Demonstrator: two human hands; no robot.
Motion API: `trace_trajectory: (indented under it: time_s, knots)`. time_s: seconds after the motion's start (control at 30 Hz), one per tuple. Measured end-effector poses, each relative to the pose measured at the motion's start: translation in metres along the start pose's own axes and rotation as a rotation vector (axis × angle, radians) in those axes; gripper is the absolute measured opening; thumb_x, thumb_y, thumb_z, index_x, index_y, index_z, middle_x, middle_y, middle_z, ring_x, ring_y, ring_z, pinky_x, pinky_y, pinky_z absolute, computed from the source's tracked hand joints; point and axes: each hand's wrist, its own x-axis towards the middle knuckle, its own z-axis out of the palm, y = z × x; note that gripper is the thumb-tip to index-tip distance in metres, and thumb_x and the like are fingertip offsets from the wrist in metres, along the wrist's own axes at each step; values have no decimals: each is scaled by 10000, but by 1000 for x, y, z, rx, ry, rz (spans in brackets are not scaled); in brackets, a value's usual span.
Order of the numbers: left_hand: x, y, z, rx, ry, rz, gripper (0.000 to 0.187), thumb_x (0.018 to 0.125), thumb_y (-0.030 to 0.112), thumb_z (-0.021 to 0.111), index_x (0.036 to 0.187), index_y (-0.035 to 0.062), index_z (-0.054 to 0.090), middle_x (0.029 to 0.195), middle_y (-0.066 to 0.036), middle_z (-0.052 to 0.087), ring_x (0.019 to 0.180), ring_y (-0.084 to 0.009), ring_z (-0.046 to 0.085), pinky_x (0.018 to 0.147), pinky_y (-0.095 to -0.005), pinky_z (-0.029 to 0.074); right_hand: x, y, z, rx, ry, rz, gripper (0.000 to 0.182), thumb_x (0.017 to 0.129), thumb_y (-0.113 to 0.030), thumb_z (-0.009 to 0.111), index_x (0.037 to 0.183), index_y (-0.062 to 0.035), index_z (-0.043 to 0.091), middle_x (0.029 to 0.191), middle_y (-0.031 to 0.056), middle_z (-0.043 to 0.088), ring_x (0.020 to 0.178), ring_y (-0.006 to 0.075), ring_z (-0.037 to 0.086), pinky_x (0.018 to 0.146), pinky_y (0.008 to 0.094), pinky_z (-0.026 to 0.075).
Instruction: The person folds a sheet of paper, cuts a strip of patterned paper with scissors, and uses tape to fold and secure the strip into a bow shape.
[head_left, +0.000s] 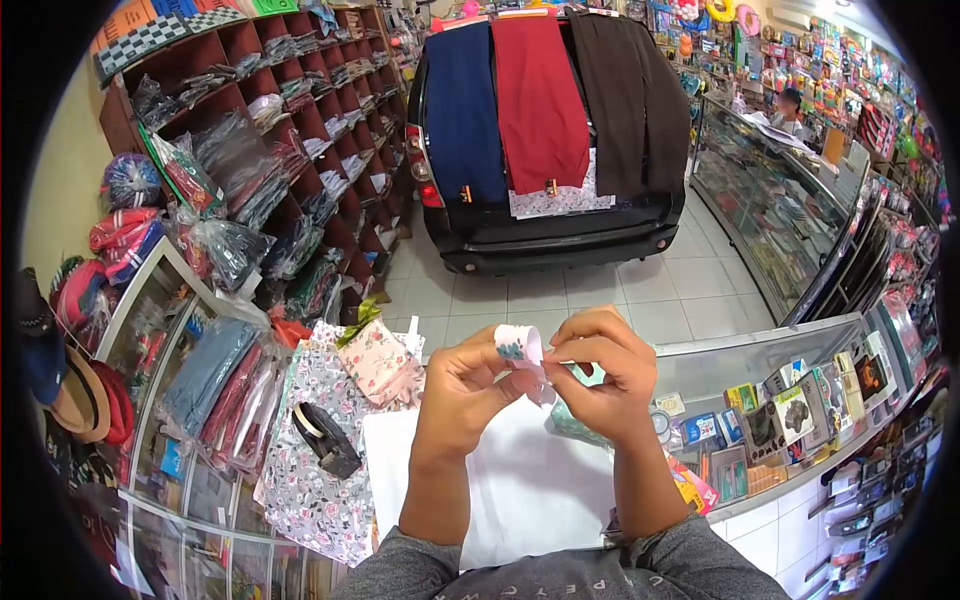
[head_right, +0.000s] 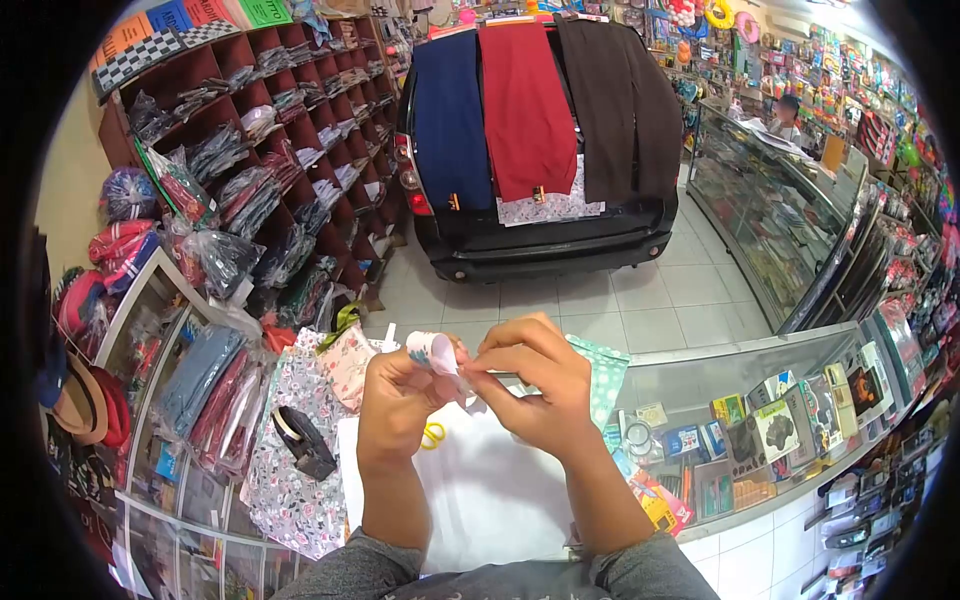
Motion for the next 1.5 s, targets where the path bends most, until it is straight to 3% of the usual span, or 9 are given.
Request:
trace_trajectory:
  time_s: [0.07,0.13,0.43,0.67,0.8,0.9,0.97,1.2,1.5]
  knots:
    - [-1,1,-1,-13,28,-71,129,844,9,732,958,-51,716,1014,-100,652,928,-187,636,798,-318,519,0,0,-1,-4,-5,7,203,649,63,762,810,-52,716,857,69,659,728,131,567,492,212,378]
    - [-1,0,-3,17,31,-64,121,845,11,733,947,-52,719,1000,-98,649,906,-184,637,786,-316,519,1,-4,-2,-4,-2,54,242,631,34,814,833,-49,709,838,64,665,742,200,602,650,292,452]
    - [-1,5,-6,25,64,-67,143,829,3,741,961,-51,728,1033,-106,642,963,-192,627,813,-318,519,-1,0,-4,-40,19,169,209,682,-41,850,831,-66,705,827,44,681,701,135,560,489,249,353]
    - [-2,1,-4,-39,-7,-81,202,822,-12,735,1018,-57,714,1092,-119,636,1009,-204,623,864,-340,514,0,-2,-7,-55,100,164,196,687,-26,837,830,-54,706,821,47,695,665,145,571,504,244,370]
    - [-2,-2,-5,-109,-80,-104,215,829,-13,726,1037,-63,706,1098,-123,637,1017,-201,625,874,-330,510,5,-2,-7,-194,95,-50,189,662,12,815,805,-43,705,769,54,672,652,191,591,549,275,425]
    - [-3,-1,-1,-19,-54,-94,181,826,41,748,985,-18,684,1008,-97,642,905,-211,662,758,-357,576,6,-4,-6,-248,94,-109,187,650,26,807,790,-41,702,746,52,657,656,207,596,564,299,448]
    - [-4,-1,-4,-72,-90,-125,219,821,-38,710,1038,-62,708,1146,-126,621,1027,-199,620,888,-335,515,7,-4,-6,-269,92,-130,186,649,29,806,785,-41,701,738,48,651,657,208,596,565,309,454]
    - [-5,-3,-11,13,-101,32,255,765,-20,768,1009,-68,712,1314,-152,545,1081,-218,618,827,-328,581,7,-8,-7,-262,83,-133,195,643,27,809,790,-47,704,737,38,642,667,205,588,562,310,451]
    - [-5,13,9,-5,-4,-32,321,767,-17,753,1070,-98,686,1173,-196,639,944,-230,682,778,-338,616,6,-9,-5,-253,59,-138,204,634,13,822,782,-39,692,727,46,631,657,206,571,563,309,440]
